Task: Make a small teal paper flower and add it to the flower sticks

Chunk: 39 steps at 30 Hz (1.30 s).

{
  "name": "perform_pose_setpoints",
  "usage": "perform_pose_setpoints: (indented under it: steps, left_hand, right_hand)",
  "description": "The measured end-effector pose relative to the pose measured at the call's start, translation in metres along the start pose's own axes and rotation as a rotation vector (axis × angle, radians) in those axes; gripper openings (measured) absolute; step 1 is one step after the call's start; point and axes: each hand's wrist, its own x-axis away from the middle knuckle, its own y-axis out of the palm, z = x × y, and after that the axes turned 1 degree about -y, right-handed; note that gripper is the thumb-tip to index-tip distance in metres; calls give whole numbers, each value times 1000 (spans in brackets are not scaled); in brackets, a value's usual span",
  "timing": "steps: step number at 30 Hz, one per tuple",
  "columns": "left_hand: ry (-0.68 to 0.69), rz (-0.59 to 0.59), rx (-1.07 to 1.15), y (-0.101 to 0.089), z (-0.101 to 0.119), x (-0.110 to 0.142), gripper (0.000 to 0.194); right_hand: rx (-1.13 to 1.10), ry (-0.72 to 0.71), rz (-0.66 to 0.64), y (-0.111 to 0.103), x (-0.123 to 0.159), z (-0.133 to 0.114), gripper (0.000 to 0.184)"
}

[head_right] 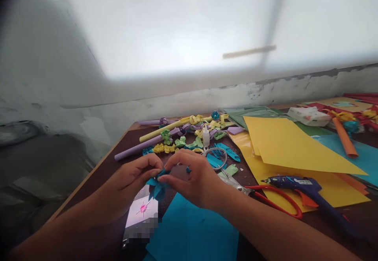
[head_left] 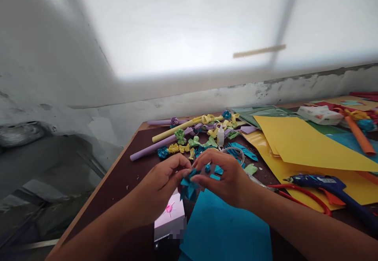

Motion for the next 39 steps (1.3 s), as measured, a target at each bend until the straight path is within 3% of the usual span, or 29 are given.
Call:
perform_pose_setpoints:
  steps: [5, 10, 16, 25, 29, 33, 39]
  left_hand:
    - [-41, -37, 133, 4, -5, 0, 29]
    - [-60, -64, 160, 3, -10, 4, 28]
    - [-84, -73, 140, 9, -17, 4, 28]
    - [-89, 104, 71, 18, -29, -1, 31]
    - [-82, 113, -46, 20, -29, 0, 30]
    - [-35, 174, -206, 23, -28, 0, 25]
    - [-23, 200, -145, 20, -21, 1, 27]
  right_hand:
    - [-27, 19, 15, 2, 0, 7, 18]
    - [1, 51, -98, 1, 1, 7, 20]
    - [160, -67, -229, -3, 1, 2, 14]
    - [333, -49, -174, 1, 4, 8, 10]
    - [422, 69, -261, 1, 3, 4, 12]
    - [537, 39, -345, -2, 1, 6, 18]
    - [328, -6, -281, -3, 1, 10, 11]
